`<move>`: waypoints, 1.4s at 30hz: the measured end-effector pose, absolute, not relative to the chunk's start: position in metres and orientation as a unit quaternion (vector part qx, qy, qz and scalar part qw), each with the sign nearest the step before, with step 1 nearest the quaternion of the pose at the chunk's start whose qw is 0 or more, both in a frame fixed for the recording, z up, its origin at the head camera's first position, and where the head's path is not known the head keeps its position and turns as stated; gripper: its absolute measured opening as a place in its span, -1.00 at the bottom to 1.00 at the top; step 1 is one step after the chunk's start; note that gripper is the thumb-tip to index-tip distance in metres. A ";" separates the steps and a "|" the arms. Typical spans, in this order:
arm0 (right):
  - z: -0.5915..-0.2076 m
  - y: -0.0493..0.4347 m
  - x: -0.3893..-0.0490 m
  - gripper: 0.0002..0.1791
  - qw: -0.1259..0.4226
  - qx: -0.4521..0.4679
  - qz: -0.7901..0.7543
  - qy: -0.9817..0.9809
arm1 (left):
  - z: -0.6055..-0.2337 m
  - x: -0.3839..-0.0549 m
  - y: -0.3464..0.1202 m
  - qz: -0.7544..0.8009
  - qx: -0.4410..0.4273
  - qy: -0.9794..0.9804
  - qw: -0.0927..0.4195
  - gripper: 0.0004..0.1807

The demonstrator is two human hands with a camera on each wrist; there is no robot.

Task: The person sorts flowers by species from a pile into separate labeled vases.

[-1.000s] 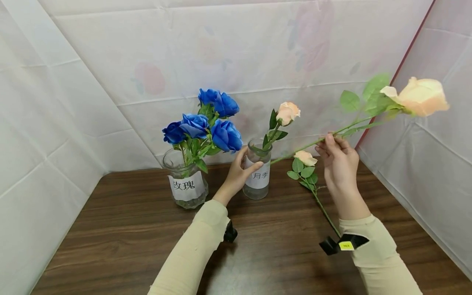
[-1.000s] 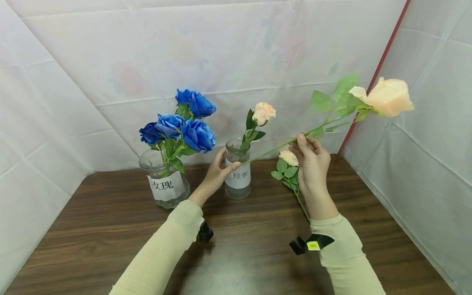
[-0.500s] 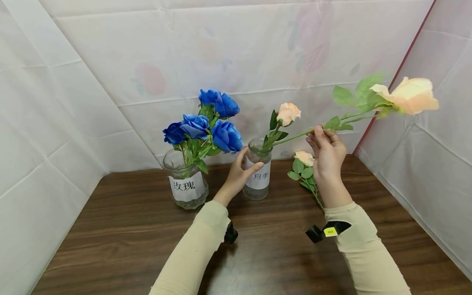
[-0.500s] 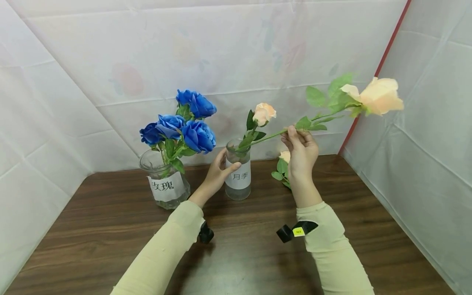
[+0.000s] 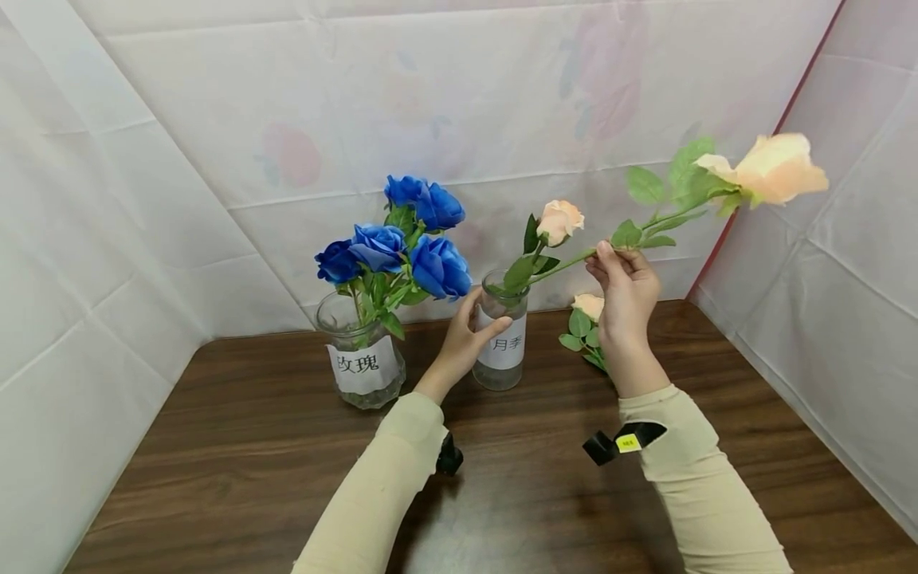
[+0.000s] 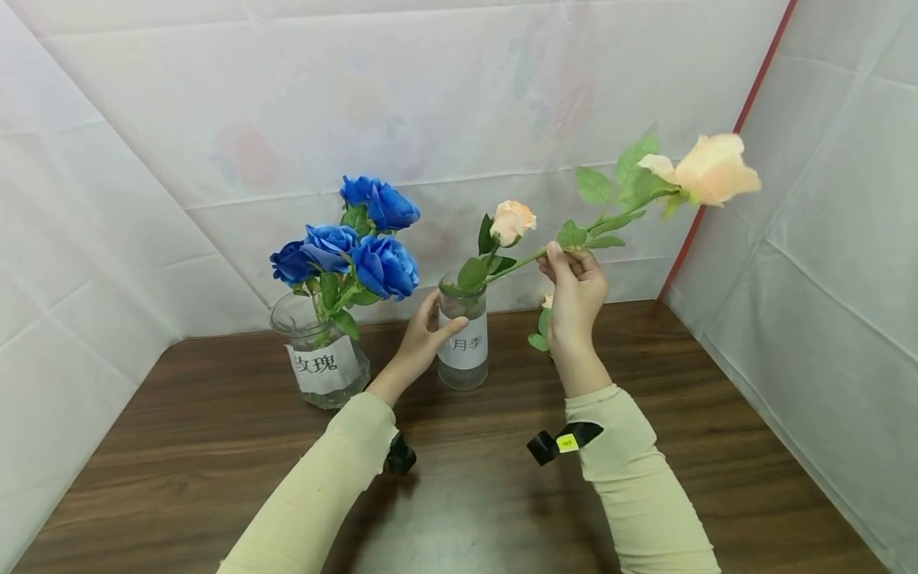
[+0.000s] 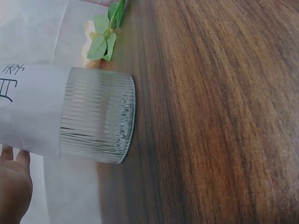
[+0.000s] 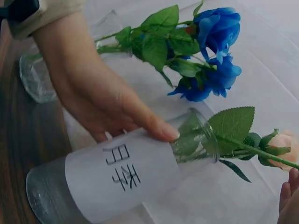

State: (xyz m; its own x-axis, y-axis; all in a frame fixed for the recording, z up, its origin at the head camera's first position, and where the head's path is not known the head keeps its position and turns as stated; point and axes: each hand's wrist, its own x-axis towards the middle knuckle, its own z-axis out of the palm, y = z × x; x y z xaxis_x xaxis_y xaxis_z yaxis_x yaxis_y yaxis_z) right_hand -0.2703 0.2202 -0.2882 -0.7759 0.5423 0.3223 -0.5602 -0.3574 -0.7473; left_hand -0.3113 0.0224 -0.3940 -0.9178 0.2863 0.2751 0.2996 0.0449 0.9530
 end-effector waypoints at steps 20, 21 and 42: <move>-0.325 0.180 -0.284 -0.88 0.264 -0.032 0.717 -0.645 | -0.393 -0.308 0.022 -0.660 -0.198 -0.725 0.007 -0.25; -0.327 0.178 -0.285 -0.86 0.261 -0.038 0.712 -0.650 | -0.393 -0.308 0.022 -0.659 -0.198 -0.726 0.006 -0.26; -0.365 0.218 -0.278 -0.63 0.230 -0.009 0.695 -0.681 | -0.393 -0.308 0.022 -0.660 -0.196 -0.725 0.006 -0.26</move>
State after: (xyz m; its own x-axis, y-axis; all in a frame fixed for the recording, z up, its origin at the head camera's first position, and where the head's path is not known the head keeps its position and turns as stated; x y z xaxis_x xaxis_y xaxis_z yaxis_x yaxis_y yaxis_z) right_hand -0.2784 0.2183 -0.3651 -0.8944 0.3319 0.2999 -0.3066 0.0335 -0.9512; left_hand -0.3079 0.0225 -0.3934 -0.9231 0.2762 0.2678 0.2927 0.0527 0.9547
